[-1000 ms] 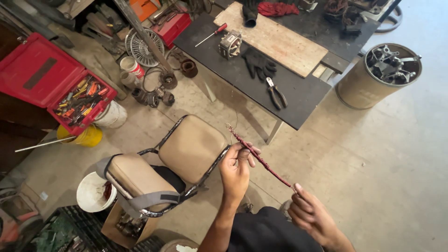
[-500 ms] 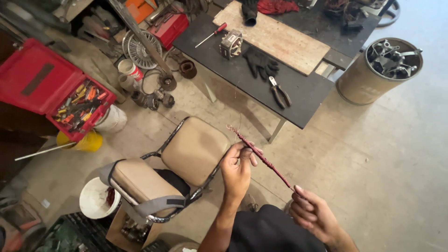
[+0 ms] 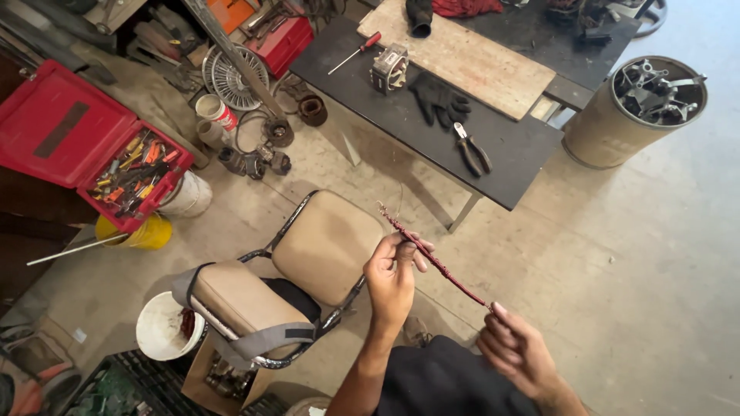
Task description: Inspecting a red wire harness by rotating it and checking the connectors at a workbench.
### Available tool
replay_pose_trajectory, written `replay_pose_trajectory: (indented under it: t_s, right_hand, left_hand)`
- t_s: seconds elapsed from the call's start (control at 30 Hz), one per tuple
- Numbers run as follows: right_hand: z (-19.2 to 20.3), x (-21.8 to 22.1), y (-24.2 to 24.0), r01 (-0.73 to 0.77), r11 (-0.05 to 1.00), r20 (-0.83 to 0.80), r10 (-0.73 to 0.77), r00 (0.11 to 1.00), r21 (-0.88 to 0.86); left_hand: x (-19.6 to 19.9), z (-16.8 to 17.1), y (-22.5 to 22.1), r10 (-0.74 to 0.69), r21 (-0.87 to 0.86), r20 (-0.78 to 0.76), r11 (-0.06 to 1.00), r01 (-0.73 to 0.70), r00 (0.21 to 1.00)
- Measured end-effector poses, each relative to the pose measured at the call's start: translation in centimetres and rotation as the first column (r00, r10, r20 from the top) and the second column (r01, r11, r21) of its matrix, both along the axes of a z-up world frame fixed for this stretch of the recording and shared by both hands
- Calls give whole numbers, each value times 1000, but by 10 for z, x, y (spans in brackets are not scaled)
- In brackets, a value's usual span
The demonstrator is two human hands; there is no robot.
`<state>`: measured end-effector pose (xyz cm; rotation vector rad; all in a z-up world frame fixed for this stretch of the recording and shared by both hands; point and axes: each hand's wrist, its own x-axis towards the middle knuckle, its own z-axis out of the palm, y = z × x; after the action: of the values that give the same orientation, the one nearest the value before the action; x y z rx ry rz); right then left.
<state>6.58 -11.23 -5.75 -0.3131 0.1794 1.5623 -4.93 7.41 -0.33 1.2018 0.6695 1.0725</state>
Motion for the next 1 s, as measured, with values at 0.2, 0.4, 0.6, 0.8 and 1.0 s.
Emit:
replay_pose_trajectory:
  t_s: [0.2, 0.4, 0.6, 0.8, 1.0]
  right_hand:
    - [-13, -8, -4, 367, 903, 946, 291, -142, -222]
    - [-27, -22, -2, 348, 932, 814, 278, -511, -100]
    - [-20, -17, 7, 399, 907, 874, 299, -383, -135]
    - [-5, 1, 25, -115, 963, 55, 133, 990, -245]
    - [-23, 20, 29, 337, 921, 934, 280, -223, -196]
  left_hand:
    - [-3, 0, 5, 78, 3, -79, 997, -78, 994]
    - [-6, -5, 8, 112, -35, -109, 993, -116, 988]
    - [-4, -11, 10, 93, -65, -78, 993, -98, 993]
    - [2, -20, 14, 60, -44, -62, 997, -63, 996]
    - [14, -13, 27, 110, -71, -132, 990, -120, 985]
